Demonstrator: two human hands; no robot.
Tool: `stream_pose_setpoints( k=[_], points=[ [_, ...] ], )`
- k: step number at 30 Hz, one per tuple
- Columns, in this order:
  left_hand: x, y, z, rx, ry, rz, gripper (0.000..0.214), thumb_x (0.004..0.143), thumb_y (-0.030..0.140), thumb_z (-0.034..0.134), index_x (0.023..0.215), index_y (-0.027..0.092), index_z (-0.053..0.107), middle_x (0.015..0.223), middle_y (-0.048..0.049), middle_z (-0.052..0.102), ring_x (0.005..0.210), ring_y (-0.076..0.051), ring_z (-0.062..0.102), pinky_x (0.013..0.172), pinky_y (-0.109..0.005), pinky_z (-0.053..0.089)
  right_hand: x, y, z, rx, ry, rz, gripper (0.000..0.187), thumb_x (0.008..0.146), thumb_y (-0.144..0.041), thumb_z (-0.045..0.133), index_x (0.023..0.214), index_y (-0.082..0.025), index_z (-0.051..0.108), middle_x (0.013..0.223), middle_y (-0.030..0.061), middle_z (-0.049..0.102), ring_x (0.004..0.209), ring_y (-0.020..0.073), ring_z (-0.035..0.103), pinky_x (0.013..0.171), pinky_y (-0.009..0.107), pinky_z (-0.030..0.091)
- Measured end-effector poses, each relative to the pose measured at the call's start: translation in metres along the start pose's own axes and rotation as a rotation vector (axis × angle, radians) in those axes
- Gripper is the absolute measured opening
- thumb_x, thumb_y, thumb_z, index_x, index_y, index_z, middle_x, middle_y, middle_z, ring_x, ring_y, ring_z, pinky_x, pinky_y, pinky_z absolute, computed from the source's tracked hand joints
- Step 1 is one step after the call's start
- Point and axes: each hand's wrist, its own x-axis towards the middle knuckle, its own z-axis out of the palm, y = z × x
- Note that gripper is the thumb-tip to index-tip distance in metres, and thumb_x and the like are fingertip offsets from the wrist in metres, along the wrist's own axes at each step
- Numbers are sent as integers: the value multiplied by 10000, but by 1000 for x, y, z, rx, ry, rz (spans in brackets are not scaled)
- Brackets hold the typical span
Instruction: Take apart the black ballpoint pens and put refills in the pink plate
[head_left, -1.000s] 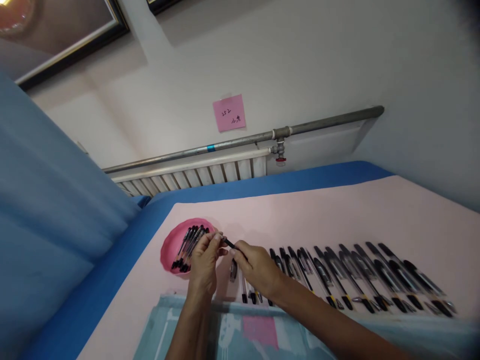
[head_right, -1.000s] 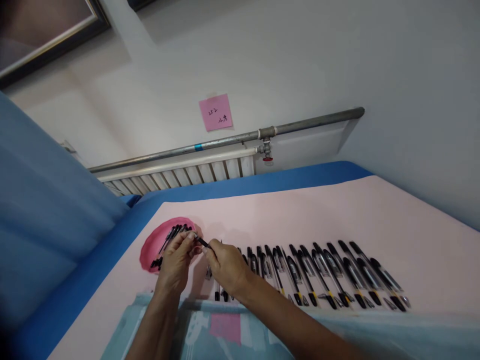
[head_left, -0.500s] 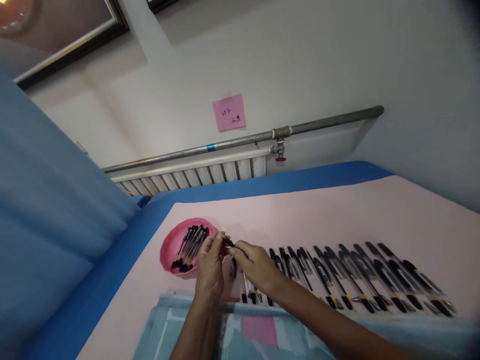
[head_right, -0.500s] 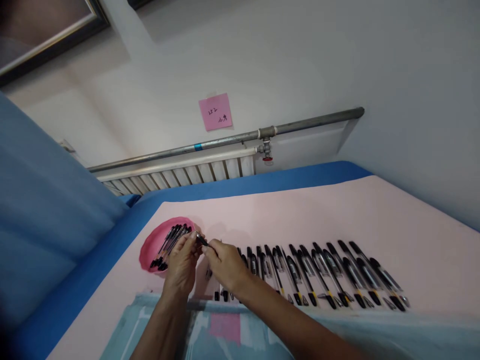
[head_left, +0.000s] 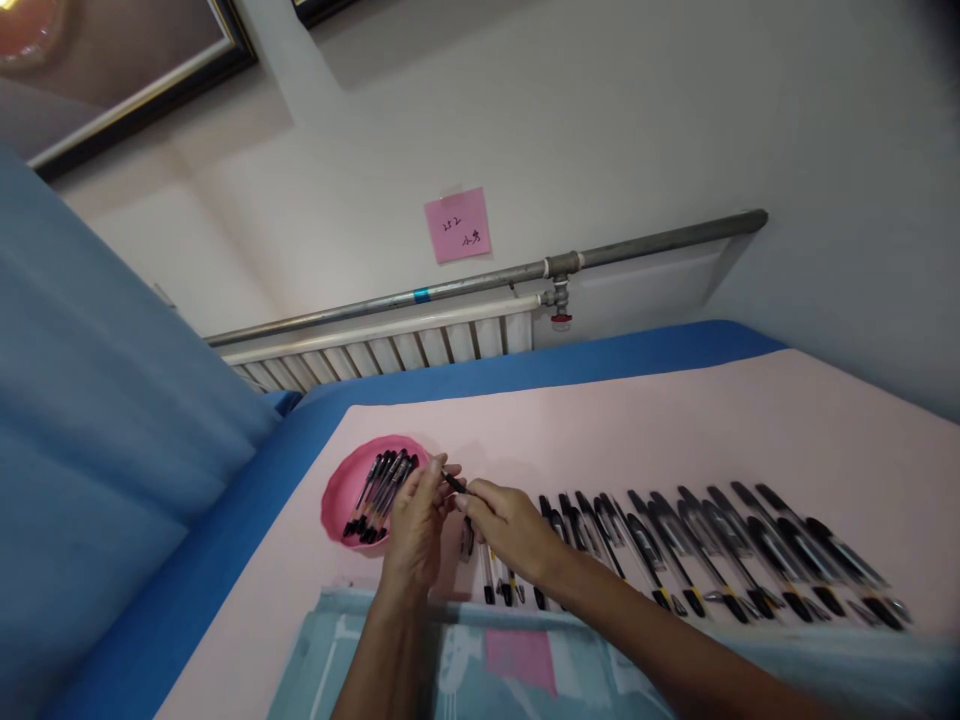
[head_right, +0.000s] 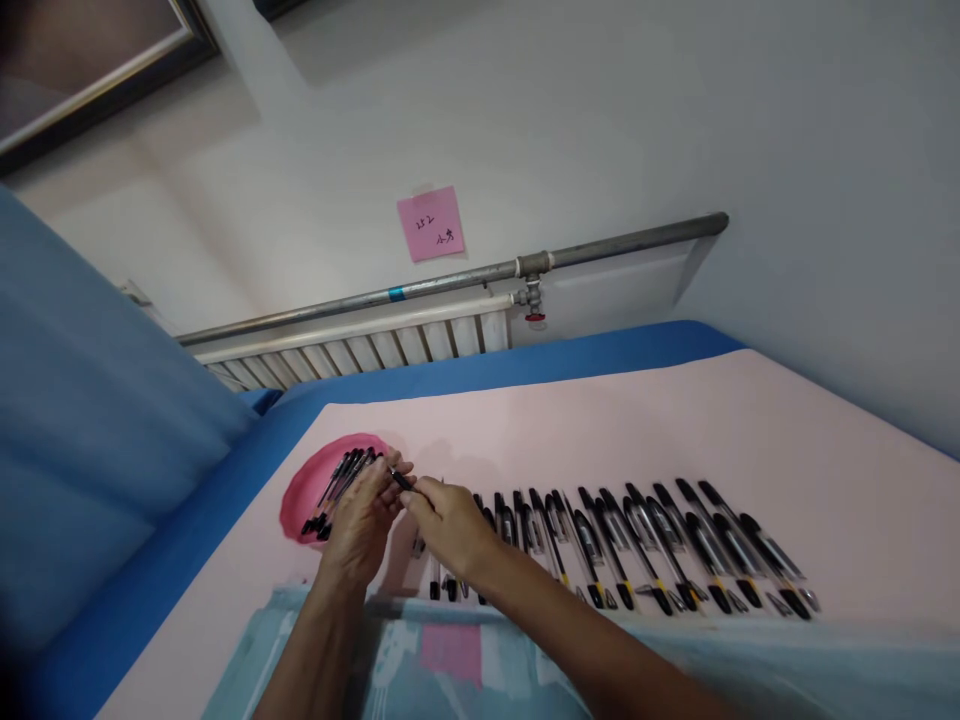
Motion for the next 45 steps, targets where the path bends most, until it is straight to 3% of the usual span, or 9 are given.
stream_pose_setpoints(
  k=[5,12,17,23,28,34,38,41,45],
  points=[
    [2,3,-5,44,-22,15,218,603,287,723,646,128,580,593,22,579,542,-58,513,556,-186,393,-1,2,1,-43,1,-25,225,817,-264,425,613,-184,471,501,-49,460,521,96,430,506,202,318],
    [2,1,-4,-23,-75,-35,289,654,335,681,876,155,633,856,-45,648,737,-130,597,636,-241,428,0,2,-1,-40,17,-55,219,825,-270,412,652,-176,507,544,-41,478,564,99,456,546,203,339],
    [2,-1,-5,21,-54,13,196,600,274,729,653,128,609,630,4,603,591,-77,549,590,-202,411,0,4,0,-55,5,-60,209,816,-270,421,654,-173,509,577,-31,503,577,102,460,558,208,339],
    [2,2,-4,-37,-87,-53,327,648,300,695,927,145,625,864,-57,646,743,-131,598,651,-242,447,0,3,-2,-47,30,-33,226,821,-284,414,630,-183,481,525,-43,466,554,103,443,539,205,330],
    [3,-1,-6,2,-27,25,195,600,255,730,673,128,602,591,28,569,536,-61,518,548,-189,410,1,5,-1,-70,15,-43,224,812,-272,424,612,-181,467,526,-45,443,546,98,421,534,202,318],
    [4,-1,-6,20,-70,-28,271,645,319,692,829,130,631,801,-43,638,696,-113,580,614,-225,438,3,9,-1,-77,42,-36,223,811,-279,423,616,-180,465,562,-41,444,567,97,418,536,202,309],
    [5,-3,-6,39,-30,10,232,601,308,725,652,132,583,569,35,549,517,-56,495,534,-186,394,2,8,-1,-80,20,-51,225,801,-264,438,593,-178,451,548,-44,444,555,93,418,546,212,304],
    [3,-2,-6,52,-27,25,216,575,265,742,625,129,582,552,38,545,507,-53,487,535,-184,391,1,5,-1,17,-21,19,230,800,-270,436,589,-177,449,518,-48,439,518,85,419,518,205,307],
    [1,2,-5,-14,-149,-19,193,632,267,702,740,126,628,702,-33,625,599,-98,550,539,-207,398,0,1,-2,318,-162,315,236,832,-367,364,747,-191,496,484,-73,414,336,50,292,371,182,210]
  ],
)
